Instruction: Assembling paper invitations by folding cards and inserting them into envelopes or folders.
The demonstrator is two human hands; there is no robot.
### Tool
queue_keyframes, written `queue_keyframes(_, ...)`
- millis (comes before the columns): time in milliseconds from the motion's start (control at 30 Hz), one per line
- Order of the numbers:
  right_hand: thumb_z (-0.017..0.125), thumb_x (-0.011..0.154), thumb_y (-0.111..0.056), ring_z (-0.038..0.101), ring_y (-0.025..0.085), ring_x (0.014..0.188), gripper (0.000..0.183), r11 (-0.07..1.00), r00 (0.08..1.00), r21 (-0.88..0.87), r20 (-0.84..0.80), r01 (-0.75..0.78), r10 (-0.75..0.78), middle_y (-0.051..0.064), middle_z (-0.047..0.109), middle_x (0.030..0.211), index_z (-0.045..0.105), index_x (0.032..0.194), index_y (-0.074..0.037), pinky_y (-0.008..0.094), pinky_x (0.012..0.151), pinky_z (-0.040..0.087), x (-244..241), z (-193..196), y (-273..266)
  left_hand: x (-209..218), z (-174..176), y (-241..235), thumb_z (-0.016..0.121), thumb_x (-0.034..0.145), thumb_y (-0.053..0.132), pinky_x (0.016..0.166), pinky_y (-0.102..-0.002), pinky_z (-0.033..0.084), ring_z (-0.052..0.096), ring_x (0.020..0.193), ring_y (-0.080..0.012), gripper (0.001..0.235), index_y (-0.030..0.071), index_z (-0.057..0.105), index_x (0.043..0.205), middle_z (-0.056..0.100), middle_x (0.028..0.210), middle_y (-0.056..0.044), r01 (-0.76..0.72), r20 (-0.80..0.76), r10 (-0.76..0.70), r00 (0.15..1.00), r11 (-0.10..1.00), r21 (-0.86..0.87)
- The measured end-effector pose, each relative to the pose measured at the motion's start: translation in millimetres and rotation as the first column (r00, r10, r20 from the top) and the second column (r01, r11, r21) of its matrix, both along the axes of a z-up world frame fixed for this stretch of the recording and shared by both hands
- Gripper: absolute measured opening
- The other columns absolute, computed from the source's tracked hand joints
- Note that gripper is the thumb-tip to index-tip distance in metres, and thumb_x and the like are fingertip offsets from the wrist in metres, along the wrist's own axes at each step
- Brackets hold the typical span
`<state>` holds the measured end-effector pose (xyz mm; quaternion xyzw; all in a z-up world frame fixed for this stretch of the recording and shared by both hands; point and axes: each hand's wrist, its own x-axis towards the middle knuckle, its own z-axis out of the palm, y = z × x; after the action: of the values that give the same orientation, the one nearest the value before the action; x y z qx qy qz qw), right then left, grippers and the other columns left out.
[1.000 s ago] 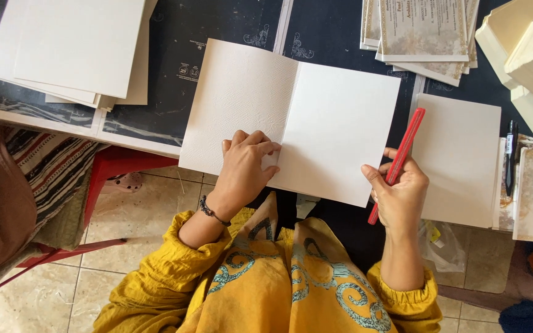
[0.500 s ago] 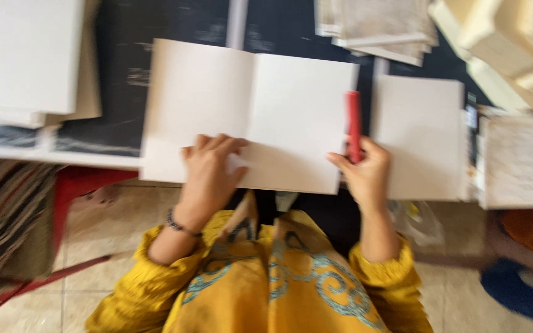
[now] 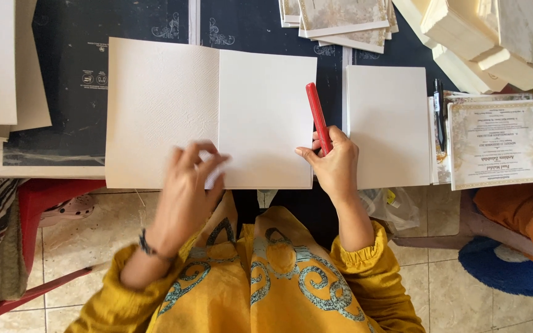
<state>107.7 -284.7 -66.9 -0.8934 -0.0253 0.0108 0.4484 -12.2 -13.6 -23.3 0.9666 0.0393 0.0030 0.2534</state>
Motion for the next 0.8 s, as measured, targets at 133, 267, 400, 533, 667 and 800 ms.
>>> queue_keyframes(133, 0.1, 0.069, -0.01, 0.06, 0.015, 0.052, 0.038, 0.999, 1.0, -0.035, 0.022, -0.011, 0.012, 0.009, 0.069, 0.073, 0.072, 0.094, -0.004, 0.026, 0.05, 0.05, 0, 0, 0, -43, -19, -2, 0.062, 0.09, -0.004, 0.074, -0.044, 0.061, 0.074, 0.082, -0.0335, 0.028, -0.004, 0.073, 0.115, 0.076, 0.097, -0.023, 0.016, -0.085, -0.125, 0.989, 0.644, -0.765)
queue_keyframes(267, 0.099, 0.068, -0.007, 0.058, 0.016, 0.051, 0.038, 1.0, 0.999, -0.013, 0.049, -0.022, 0.023, 0.009, 0.067, 0.072, 0.071, 0.093, -0.002, 0.027, 0.049, 0.05, -1, 0, -1, -90, -96, 23, 0.053, 0.087, -0.014, 0.108, -0.06, 0.045, 0.061, 0.129, -0.0481, 0.071, 0.001, 0.041, 0.156, 0.065, 0.133, -0.034, -0.169, -0.159, 0.144, 0.977, 0.061, -0.984)
queue_keyframes(400, 0.099, 0.066, -0.006, 0.06, 0.018, 0.053, 0.037, 0.998, 0.998, -0.043, 0.046, -0.047, 0.049, 0.01, 0.067, 0.071, 0.071, 0.091, -0.002, 0.029, 0.052, 0.05, 0, 15, 17, -71, -112, 46, 0.046, 0.087, -0.012, 0.115, -0.06, 0.043, 0.055, 0.136, -0.0402, 0.072, 0.004, 0.038, 0.157, 0.055, 0.148, -0.026, -0.057, -0.076, 0.334, 0.939, -0.065, -0.996)
queue_keyframes(533, 0.095, 0.075, -0.01, 0.06, 0.018, 0.049, 0.027, 0.996, 0.995, -0.024, 0.041, -0.089, 0.09, 0.008, 0.063, 0.063, 0.071, 0.086, -0.003, 0.029, 0.049, 0.048, 13, 0, 30, -20, -121, 36, 0.055, 0.101, 0.006, 0.121, -0.057, 0.038, 0.057, 0.134, -0.0333, 0.044, 0.009, 0.053, 0.144, 0.06, 0.141, -0.017, -0.072, 0.045, 0.512, 0.858, 0.207, -0.976)
queue_keyframes(667, 0.071, 0.1, -0.02, 0.046, 0.009, 0.036, 0.022, 0.987, 0.993, 0.161, -0.117, -0.008, 0.027, 0.0, 0.047, 0.043, 0.072, 0.082, -0.007, 0.024, 0.039, 0.038, 11, 22, 27, 42, -45, -21, 0.056, 0.092, -0.009, 0.123, -0.065, 0.016, 0.032, 0.148, -0.0546, 0.035, -0.003, 0.063, 0.126, 0.047, 0.155, -0.032, 0.13, 0.301, 0.046, 0.953, 0.832, -0.54)
queue_keyframes(800, 0.096, 0.077, -0.037, 0.066, 0.023, 0.06, 0.042, 0.99, 0.988, -0.034, -0.083, -0.134, 0.13, 0.011, 0.065, 0.078, 0.077, 0.103, -0.011, 0.035, 0.062, 0.055, 4, 5, -1, 43, -25, -38, 0.039, 0.11, 0.028, 0.129, -0.049, 0.0, 0.014, 0.16, -0.0323, 0.052, 0.013, 0.042, 0.16, 0.025, 0.173, -0.013, 0.227, -0.044, -0.223, 0.974, 0.966, 0.127)
